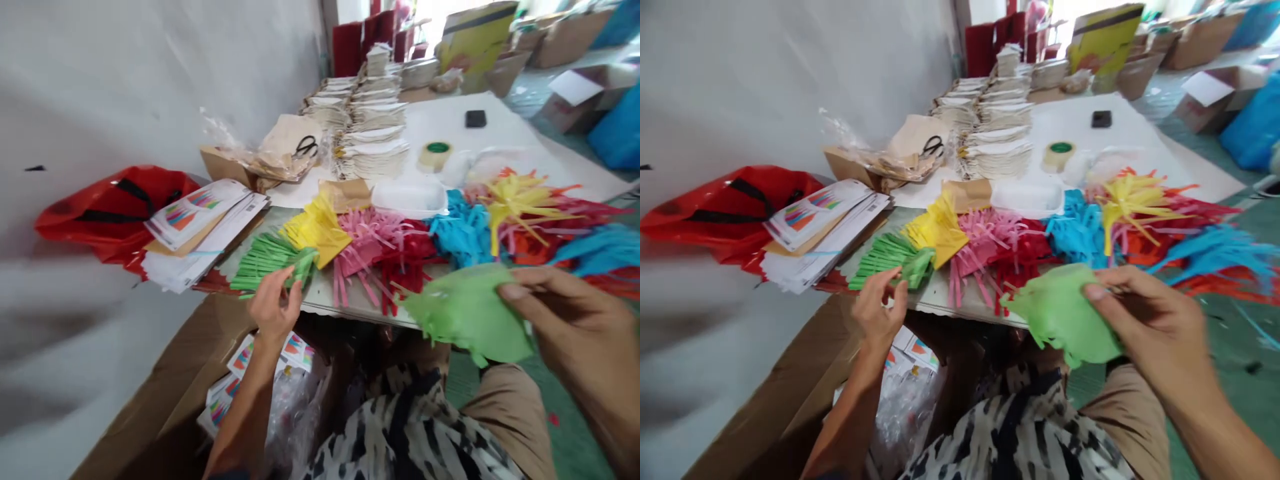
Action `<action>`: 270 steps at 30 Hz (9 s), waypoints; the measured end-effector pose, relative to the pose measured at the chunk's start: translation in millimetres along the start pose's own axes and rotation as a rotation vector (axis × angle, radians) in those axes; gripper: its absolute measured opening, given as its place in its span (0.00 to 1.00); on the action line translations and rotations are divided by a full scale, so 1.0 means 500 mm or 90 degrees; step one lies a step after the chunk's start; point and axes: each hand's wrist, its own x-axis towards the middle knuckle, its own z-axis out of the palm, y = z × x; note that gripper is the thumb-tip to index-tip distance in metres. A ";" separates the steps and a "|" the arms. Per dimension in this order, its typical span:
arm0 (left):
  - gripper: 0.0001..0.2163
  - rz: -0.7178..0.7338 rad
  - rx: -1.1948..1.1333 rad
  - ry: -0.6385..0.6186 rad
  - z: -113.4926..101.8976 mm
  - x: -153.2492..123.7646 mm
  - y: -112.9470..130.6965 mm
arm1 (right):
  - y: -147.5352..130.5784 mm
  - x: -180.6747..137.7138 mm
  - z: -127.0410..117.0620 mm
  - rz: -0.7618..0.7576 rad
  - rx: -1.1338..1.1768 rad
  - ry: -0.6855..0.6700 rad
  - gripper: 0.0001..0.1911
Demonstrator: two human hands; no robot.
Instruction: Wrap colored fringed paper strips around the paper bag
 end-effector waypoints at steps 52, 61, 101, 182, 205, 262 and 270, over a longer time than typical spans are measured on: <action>0.21 0.277 -0.268 -0.487 0.264 -0.078 0.438 | 0.191 -0.043 -0.121 -0.288 -0.420 -0.328 0.36; 0.14 0.132 -0.298 -0.563 0.220 -0.031 0.416 | 0.213 -0.062 -0.122 -0.245 -0.336 -0.336 0.09; 0.15 0.366 -0.248 -0.487 0.280 0.010 0.399 | 0.181 -0.010 -0.025 0.062 -0.721 -0.278 0.22; 0.09 0.071 -0.124 -0.570 0.288 -0.002 0.368 | 0.188 -0.066 -0.043 -0.044 -0.613 -0.171 0.15; 0.05 0.283 -0.106 -0.393 0.293 0.017 0.315 | 0.217 -0.108 -0.054 -0.253 -0.527 -0.163 0.15; 0.06 0.159 -0.305 -0.560 0.293 -0.007 0.373 | 0.121 -0.061 -0.082 -0.097 -0.268 -0.173 0.08; 0.04 0.152 -0.287 -0.625 0.303 0.023 0.372 | 0.160 -0.176 -0.125 -0.130 -0.467 -0.386 0.22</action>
